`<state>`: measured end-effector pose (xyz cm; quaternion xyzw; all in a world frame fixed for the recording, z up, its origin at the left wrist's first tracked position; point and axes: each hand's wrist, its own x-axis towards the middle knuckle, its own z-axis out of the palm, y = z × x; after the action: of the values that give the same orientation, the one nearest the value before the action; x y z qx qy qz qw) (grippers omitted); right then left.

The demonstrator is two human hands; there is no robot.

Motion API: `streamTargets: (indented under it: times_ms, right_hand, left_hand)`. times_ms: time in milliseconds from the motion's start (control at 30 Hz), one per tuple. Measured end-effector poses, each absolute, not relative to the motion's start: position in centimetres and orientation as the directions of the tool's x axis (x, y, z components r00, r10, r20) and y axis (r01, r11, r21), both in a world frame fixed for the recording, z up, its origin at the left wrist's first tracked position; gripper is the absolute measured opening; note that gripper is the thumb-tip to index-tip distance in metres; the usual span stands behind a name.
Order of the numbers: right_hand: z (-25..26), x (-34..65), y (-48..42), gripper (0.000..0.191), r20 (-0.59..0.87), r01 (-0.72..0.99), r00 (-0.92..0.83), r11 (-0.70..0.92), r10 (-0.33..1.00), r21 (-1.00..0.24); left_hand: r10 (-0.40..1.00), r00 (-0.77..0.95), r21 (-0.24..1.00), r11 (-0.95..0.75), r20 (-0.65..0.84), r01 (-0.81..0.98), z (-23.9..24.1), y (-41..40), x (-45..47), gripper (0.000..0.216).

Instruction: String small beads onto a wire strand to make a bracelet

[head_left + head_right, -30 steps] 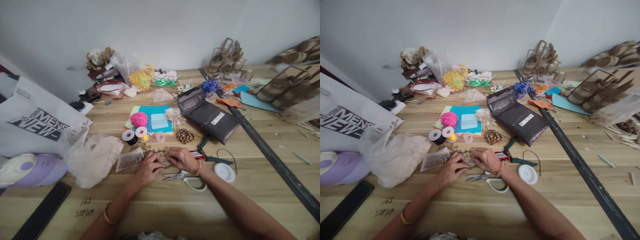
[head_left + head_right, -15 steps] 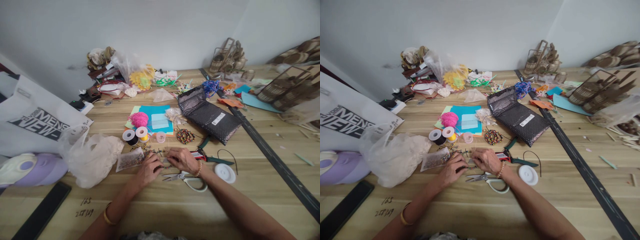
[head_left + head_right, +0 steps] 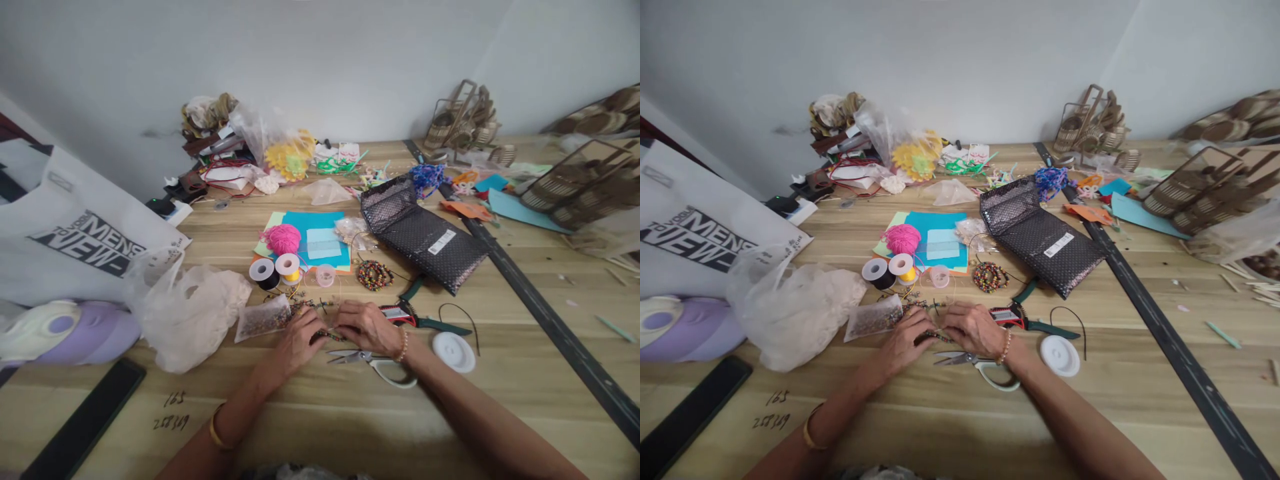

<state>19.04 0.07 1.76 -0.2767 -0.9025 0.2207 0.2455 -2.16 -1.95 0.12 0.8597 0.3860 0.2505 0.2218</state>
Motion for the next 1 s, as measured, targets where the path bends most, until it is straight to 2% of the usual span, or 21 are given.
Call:
streamTargets:
  times_ms: [367, 1000]
  right_hand:
    - [2.2, 18.5, -0.3, 0.025, 0.264, 0.371, -0.800, 0.790, 0.538, -0.488]
    - [2.1, 18.3, -0.2, 0.026, 0.262, 0.344, -0.799, 0.769, 0.541, -0.539]
  left_hand:
    - [0.771, 0.572, 0.550, -0.617, 0.280, 0.563, -0.6, -1.9, -2.2, 0.009]
    - [0.753, 0.603, 0.579, -0.624, 0.264, 0.525, 0.1, -1.5, -3.2, 0.004]
